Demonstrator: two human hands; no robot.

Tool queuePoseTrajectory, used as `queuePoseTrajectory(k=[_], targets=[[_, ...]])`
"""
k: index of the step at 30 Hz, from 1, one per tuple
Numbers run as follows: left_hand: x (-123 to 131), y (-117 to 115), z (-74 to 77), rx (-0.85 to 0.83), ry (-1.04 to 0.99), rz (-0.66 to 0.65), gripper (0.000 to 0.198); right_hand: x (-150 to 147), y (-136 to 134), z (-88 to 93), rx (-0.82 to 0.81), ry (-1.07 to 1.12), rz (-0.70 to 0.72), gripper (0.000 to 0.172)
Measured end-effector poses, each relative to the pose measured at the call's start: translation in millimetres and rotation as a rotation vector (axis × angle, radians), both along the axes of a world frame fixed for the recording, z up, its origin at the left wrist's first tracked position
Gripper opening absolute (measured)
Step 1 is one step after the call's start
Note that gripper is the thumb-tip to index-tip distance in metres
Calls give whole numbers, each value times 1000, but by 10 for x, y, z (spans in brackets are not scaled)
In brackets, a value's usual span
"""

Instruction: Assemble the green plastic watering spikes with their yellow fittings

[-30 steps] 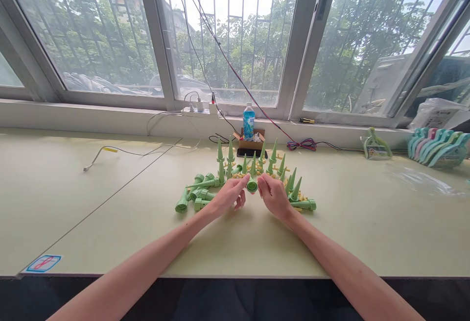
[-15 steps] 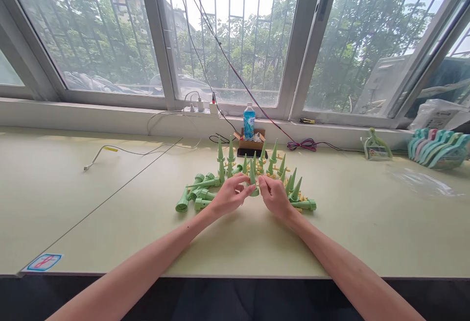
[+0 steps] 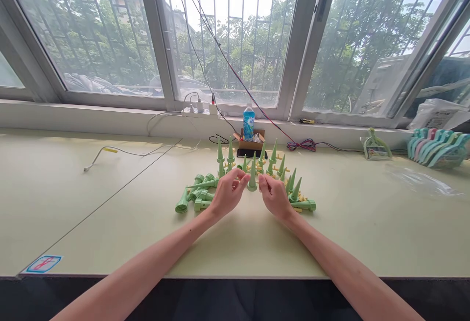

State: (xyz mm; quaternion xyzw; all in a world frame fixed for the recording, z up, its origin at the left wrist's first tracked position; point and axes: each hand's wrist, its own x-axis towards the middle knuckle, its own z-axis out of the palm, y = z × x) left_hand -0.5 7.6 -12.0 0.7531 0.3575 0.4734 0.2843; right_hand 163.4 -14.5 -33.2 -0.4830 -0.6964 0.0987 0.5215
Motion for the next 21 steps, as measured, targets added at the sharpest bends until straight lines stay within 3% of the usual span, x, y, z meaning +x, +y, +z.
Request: queuePoseTrajectory(k=[3, 6, 10, 21], targets=[[-1, -2, 12, -109, -1, 25, 61, 1, -8, 9, 5, 8, -13, 43], [-2, 4, 2, -222, 26, -44, 70, 1, -14, 10, 11, 16, 2, 42], [-4, 15, -30, -290, 61, -162, 71, -3, -16, 2, 8, 11, 54, 40], [-32, 9, 32, -376, 44, -230, 60, 17, -2, -28, -37, 49, 102, 38]])
